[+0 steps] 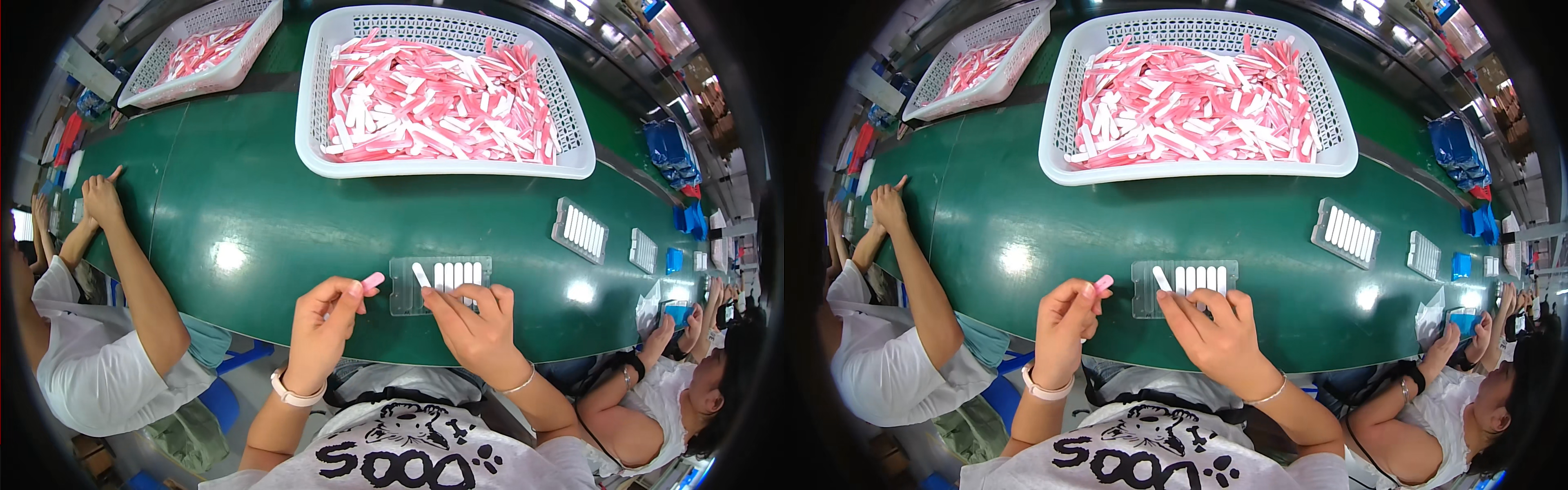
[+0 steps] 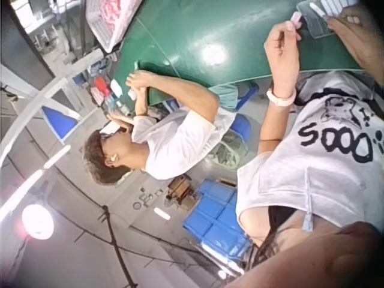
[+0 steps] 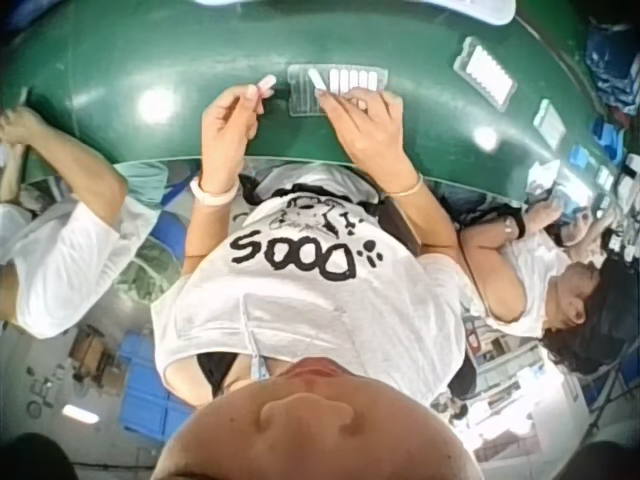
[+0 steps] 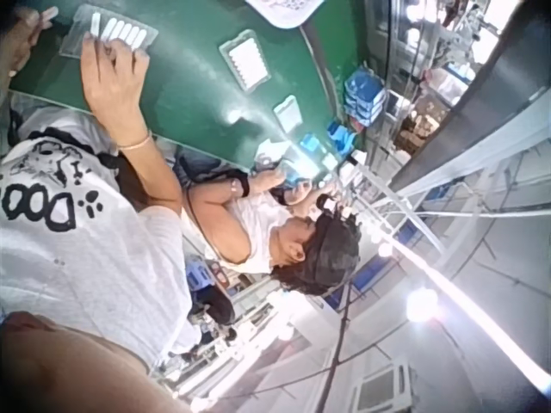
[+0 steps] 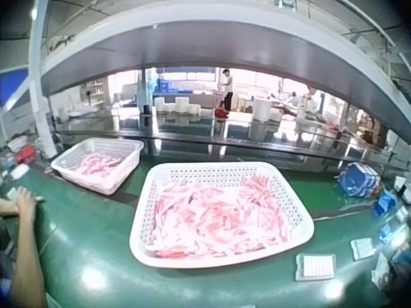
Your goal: The person takes strips from a basket and inserts them one by one into slots on plastic trays by hand, then pushes the filled trays along the assembly line table.
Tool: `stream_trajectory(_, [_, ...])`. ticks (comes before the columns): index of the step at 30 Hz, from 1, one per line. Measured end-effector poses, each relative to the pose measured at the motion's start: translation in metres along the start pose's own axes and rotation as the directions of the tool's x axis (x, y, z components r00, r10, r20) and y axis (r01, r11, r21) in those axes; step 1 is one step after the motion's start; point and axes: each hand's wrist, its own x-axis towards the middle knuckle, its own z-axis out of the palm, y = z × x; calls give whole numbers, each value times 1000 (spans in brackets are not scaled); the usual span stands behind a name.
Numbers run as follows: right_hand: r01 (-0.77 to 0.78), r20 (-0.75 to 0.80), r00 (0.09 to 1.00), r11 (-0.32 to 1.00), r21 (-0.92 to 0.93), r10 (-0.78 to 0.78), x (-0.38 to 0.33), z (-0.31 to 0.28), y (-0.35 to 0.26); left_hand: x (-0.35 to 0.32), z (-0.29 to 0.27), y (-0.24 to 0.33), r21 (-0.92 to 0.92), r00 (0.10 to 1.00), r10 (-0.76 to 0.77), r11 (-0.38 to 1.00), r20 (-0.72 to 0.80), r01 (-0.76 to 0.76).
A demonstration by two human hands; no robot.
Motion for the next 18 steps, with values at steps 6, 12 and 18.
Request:
stream_trajectory(6, [0,281,958,978,-211,61,1,-23,-35,4,-2,0,9,999,28,1000,-15,-28])
stream_trajectory(12, [-215,275,934,973,-83,230,24,-22,-34,3,7,4,139,994,102,985,29,-105])
stream_trajectory(18, [-412,105,891,689,596,441,18,1,-21,1,14,-2,85,982,72,993,173,-88])
